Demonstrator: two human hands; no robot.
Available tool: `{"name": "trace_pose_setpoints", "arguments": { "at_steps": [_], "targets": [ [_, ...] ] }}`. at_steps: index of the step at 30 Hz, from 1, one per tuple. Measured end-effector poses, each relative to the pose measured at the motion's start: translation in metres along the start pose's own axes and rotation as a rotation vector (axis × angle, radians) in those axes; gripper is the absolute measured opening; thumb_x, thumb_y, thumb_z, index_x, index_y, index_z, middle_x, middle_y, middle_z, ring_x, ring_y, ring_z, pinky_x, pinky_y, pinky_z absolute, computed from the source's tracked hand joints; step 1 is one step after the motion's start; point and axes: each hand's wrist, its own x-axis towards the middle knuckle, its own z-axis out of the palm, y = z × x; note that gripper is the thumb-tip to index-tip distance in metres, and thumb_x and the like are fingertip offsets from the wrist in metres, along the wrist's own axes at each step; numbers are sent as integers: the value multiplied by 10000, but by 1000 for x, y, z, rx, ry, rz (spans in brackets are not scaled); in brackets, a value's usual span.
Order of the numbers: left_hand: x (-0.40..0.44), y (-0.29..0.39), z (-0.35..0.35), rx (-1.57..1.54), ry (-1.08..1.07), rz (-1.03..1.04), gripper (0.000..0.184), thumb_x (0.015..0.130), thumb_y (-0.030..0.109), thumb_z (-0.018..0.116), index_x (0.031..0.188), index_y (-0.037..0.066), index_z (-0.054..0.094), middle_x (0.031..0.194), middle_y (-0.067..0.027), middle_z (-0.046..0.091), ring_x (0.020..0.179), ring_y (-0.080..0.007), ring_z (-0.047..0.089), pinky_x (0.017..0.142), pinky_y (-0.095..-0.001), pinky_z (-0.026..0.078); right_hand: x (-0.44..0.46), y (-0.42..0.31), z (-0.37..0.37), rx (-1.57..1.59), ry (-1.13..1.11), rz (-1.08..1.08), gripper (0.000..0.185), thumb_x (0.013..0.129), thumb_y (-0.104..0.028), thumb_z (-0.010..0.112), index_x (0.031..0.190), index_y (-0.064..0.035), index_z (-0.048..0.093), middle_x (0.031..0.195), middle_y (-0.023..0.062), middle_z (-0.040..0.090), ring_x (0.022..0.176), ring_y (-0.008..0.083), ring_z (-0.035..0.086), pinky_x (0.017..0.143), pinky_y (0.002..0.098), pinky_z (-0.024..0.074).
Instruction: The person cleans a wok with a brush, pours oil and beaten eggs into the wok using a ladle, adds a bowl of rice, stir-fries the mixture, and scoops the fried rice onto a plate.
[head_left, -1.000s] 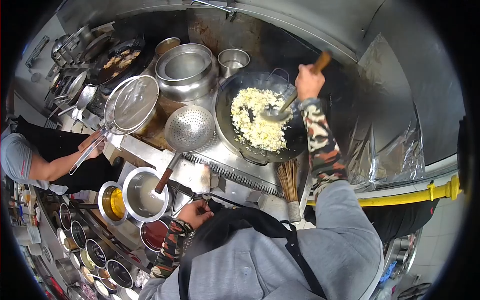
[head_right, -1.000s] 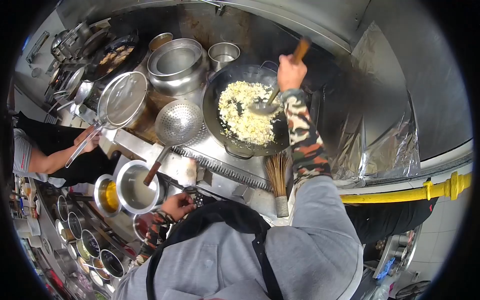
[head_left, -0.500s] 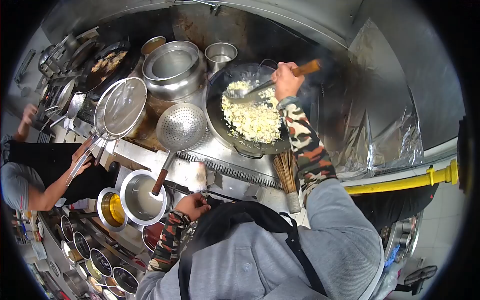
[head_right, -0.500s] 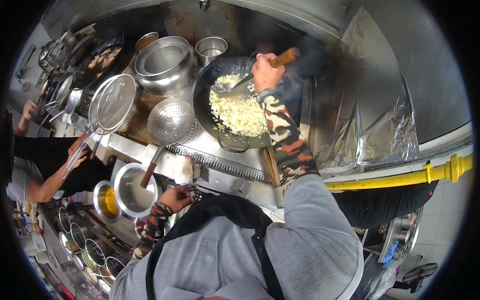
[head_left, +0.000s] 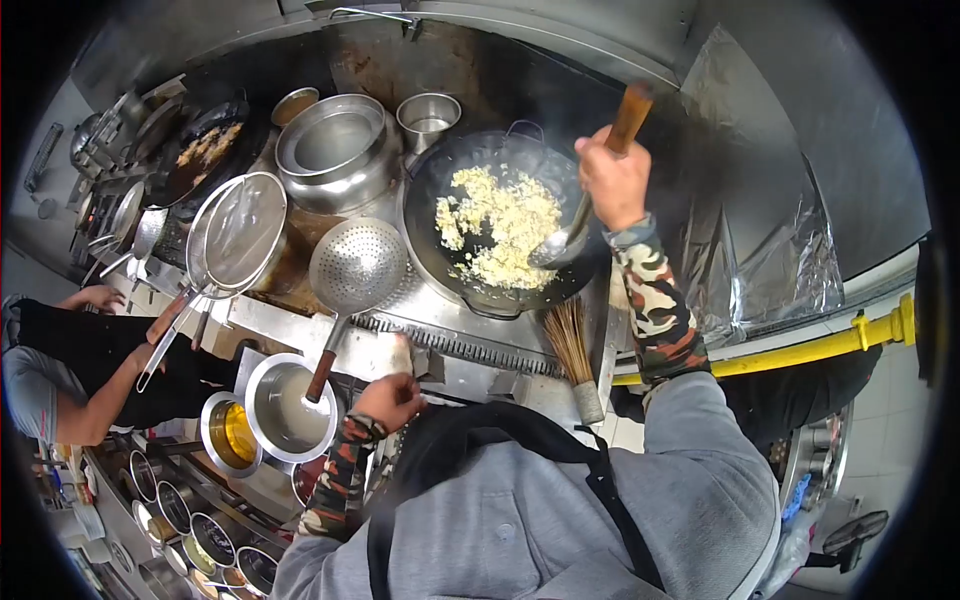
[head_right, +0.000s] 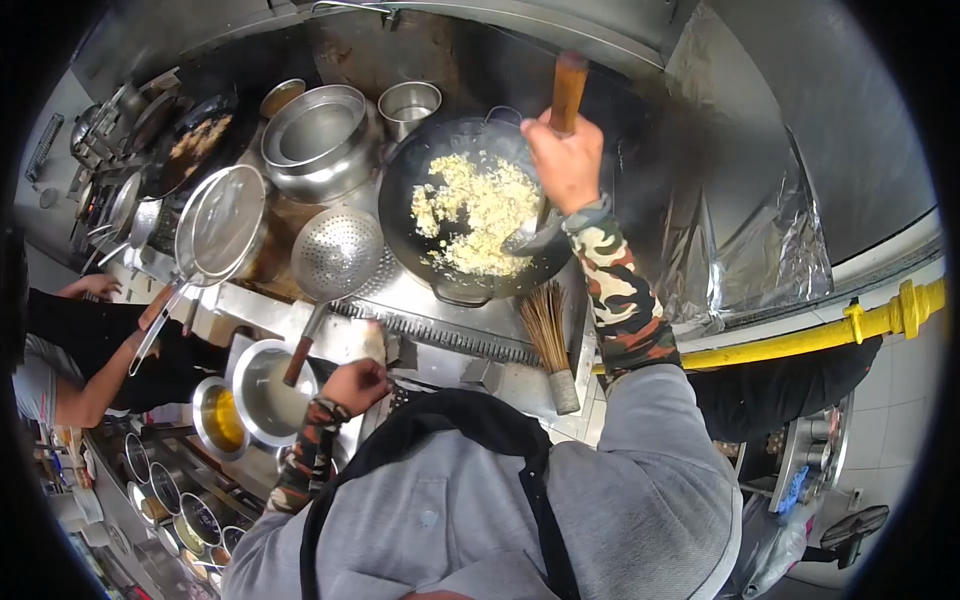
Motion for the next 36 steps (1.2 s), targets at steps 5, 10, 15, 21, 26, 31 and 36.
{"name": "trace_pose_setpoints", "arguments": {
  "at_steps": [5, 10, 15, 21, 26, 31, 36],
  "targets": [
    [71, 89, 0, 253, 376, 612, 220, 764, 206, 664, 906, 58, 586, 866, -128, 598, 824, -330, 592, 713, -424, 483, 29, 60, 5, 183, 104, 2, 182, 793, 39, 580, 669, -45, 477, 519, 15, 443, 432, 131, 449, 451, 292, 376],
    [154, 115, 58, 592, 90, 317, 330, 849, 358, 521, 866, 65, 673, 840, -149, 669, 793, -337, 650, 700, -443, 520, -10, 88, 21, 435, 237, 79, 206, 792, 47, 568, 644, -50, 463, 498, 14, 413, 388, 133, 392, 410, 303, 369],
    [81, 186, 33, 636, -183, 219, 393, 866, 357, 473, 821, 44, 706, 810, -179, 682, 796, -334, 672, 746, -449, 534, -5, -50, -15, 433, 15, 157, 203, 824, -47, 593, 669, -64, 463, 498, -7, 397, 357, 116, 374, 360, 288, 322],
    [134, 95, 78, 582, 269, 479, 328, 832, 327, 519, 695, 70, 671, 659, -150, 645, 631, -330, 644, 600, -459, 517, -23, 38, -4, 404, 274, 115, 186, 794, 12, 592, 694, -60, 453, 498, 18, 406, 365, 140, 410, 363, 299, 344],
    [43, 93, 107, 545, 41, 478, 345, 833, 387, 551, 807, 78, 703, 767, -147, 675, 714, -316, 664, 623, -466, 525, 5, -33, -44, 592, 130, -12, 165, 801, 16, 573, 680, -48, 482, 508, 21, 443, 375, 131, 417, 369, 291, 348],
    [102, 126, 67, 682, 84, 439, 409, 885, 394, 483, 734, 77, 695, 688, -155, 656, 642, -327, 653, 596, -441, 520, -46, 21, -4, 328, 278, 10, 170, 805, 5, 561, 669, -49, 474, 534, 25, 465, 400, 119, 456, 365, 280, 350],
    [40, 127, 88, 564, 15, 265, 405, 861, 408, 515, 756, 62, 697, 671, -170, 649, 640, -343, 654, 618, -445, 526, -14, 1, -6, 398, 290, 21, 199, 799, 13, 549, 645, -64, 449, 515, 18, 431, 391, 125, 413, 408, 285, 374]
  ]
}}
